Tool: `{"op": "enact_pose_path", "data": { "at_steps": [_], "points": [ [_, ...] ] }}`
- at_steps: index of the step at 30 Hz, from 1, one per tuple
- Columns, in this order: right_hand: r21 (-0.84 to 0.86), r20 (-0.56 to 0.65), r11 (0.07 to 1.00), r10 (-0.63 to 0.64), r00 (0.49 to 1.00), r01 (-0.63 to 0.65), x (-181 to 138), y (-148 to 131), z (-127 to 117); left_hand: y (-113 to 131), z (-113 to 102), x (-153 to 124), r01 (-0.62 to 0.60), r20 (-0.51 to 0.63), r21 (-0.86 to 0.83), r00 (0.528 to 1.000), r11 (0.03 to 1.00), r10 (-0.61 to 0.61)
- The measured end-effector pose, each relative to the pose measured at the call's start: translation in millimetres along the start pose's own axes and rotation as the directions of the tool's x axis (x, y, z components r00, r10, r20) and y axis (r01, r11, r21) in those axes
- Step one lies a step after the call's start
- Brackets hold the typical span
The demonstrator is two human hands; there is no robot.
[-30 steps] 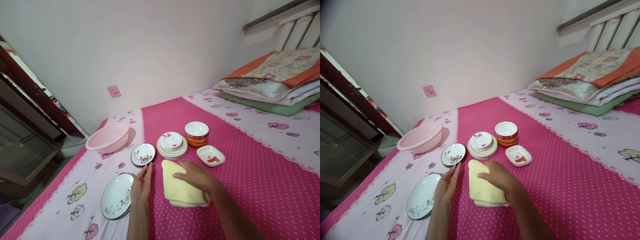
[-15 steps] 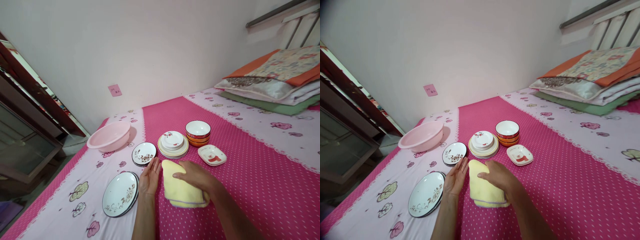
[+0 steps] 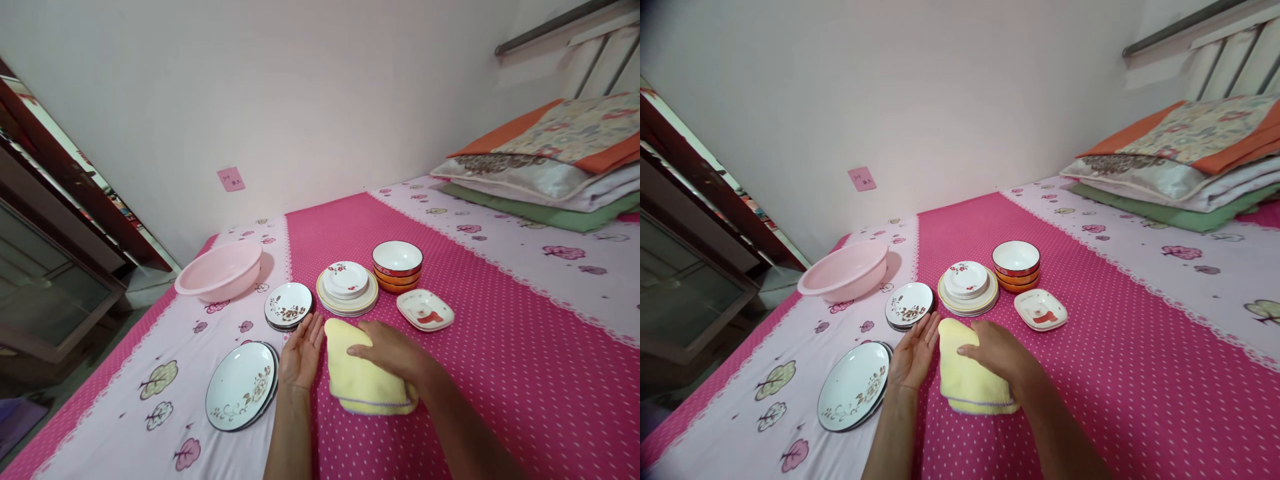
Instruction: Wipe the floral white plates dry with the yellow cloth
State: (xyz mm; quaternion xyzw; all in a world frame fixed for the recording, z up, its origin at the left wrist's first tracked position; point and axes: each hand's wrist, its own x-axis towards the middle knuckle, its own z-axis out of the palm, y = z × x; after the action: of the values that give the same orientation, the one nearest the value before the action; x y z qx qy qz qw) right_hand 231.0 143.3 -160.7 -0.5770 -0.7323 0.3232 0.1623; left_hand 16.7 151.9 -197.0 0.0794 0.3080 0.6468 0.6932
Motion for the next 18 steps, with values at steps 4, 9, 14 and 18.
{"op": "enact_pose_path", "data": {
  "at_steps": [4, 9, 14, 18],
  "points": [
    [-0.022, -0.077, 1.0, -0.001, 0.997, -0.001, 2.9, 4.4, 2.1, -7.6, -3.6, -1.0, 0.014, -0.061, 0.054, 0.998, 0.998, -0.01],
    [-0.08, -0.177, 0.997, -0.033, 0.984, 0.019, 5.1, 4.3, -3.7, -20.5, -20.9, 5.5, 0.015, -0.187, 0.15, 0.982, 0.989, 0.013],
    [-0.139, -0.222, 0.99, -0.007, 0.975, -0.025, -3.5, -11.8, -13.5, -33.9, -31.3, 9.8, -0.018, -0.142, 0.253, 0.988, 0.967, 0.056],
    [-0.165, -0.021, 0.986, -0.02, 1.0, 0.017, -10.5, -27.4, 5.8, -40.0, -41.4, 13.8, -0.065, -0.085, 0.316, 0.992, 0.946, 0.097]
  ]
}}
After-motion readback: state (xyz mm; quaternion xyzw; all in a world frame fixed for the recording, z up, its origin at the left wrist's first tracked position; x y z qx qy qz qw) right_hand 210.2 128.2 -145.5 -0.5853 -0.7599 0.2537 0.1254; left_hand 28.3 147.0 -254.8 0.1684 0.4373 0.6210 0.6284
